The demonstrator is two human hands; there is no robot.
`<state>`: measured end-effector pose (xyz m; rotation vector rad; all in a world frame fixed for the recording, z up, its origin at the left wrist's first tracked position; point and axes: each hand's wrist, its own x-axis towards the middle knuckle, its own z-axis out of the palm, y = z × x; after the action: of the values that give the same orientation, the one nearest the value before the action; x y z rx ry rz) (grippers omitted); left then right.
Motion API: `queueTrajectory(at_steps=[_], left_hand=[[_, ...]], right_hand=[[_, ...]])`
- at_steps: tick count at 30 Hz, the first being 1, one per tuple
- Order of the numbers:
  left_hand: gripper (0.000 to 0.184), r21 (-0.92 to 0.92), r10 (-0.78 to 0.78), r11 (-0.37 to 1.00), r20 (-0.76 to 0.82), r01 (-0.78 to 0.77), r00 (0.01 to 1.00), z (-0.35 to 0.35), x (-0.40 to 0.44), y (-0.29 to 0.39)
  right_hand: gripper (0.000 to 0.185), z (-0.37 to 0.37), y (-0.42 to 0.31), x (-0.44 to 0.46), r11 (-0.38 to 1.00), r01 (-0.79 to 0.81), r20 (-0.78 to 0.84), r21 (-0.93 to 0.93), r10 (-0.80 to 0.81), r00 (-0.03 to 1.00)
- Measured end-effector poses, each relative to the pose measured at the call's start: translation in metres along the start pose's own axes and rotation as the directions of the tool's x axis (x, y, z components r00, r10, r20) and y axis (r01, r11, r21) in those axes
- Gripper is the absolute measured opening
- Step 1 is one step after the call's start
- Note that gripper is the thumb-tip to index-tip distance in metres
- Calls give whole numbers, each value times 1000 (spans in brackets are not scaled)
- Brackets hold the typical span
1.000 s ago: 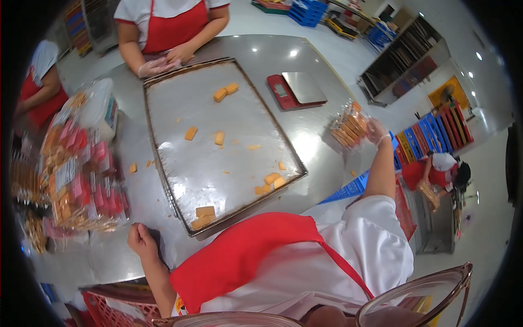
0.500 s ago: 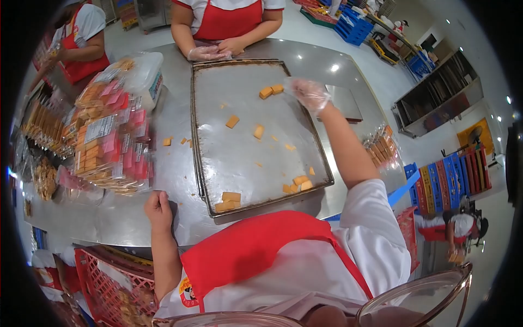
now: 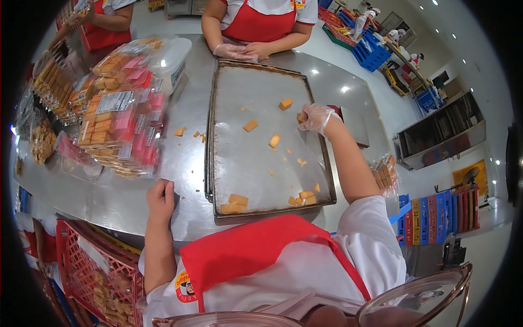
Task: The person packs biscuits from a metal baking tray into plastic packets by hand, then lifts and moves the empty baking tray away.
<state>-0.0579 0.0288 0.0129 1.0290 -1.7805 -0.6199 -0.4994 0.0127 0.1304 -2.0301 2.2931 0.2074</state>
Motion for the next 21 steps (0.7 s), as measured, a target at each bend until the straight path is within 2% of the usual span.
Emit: queueTrajectory(at_steps=[2,5,8,11,14,17,20,21], left_hand=[[19,6,-20,1000,26,19,999,2,0,-5],[20,18,-51,999,71,50,996,3,2,-6],[21,37,-36,999,62,34,997,3,2,-4],[21,46,-30,999,41,28,999,2,1,2],[20,36,-61,998,24,60,998,4,-3,-10],[20,23,-60,998,49,59,997,3,-1,-5],[19,21,-37,999,58,36,998,3,2,-2],[19,17,-48,999,65,47,997,3,2,-2]], right_hand=[[19,-14,1,-1,999,33,37,13,-34,999],[18,-7,7,31,974,204,-141,98,-190,972],[16,-5,-10,53,973,228,93,-23,-225,970],[16,9,-11,76,992,123,51,20,-124,991],[19,3,-10,68,997,66,-78,36,-63,995],[20,-18,-4,42,976,-176,-117,125,191,975],[19,-5,25,12,944,-63,-139,325,114,984],[21,4,25,4,950,-33,-141,310,80,987]])
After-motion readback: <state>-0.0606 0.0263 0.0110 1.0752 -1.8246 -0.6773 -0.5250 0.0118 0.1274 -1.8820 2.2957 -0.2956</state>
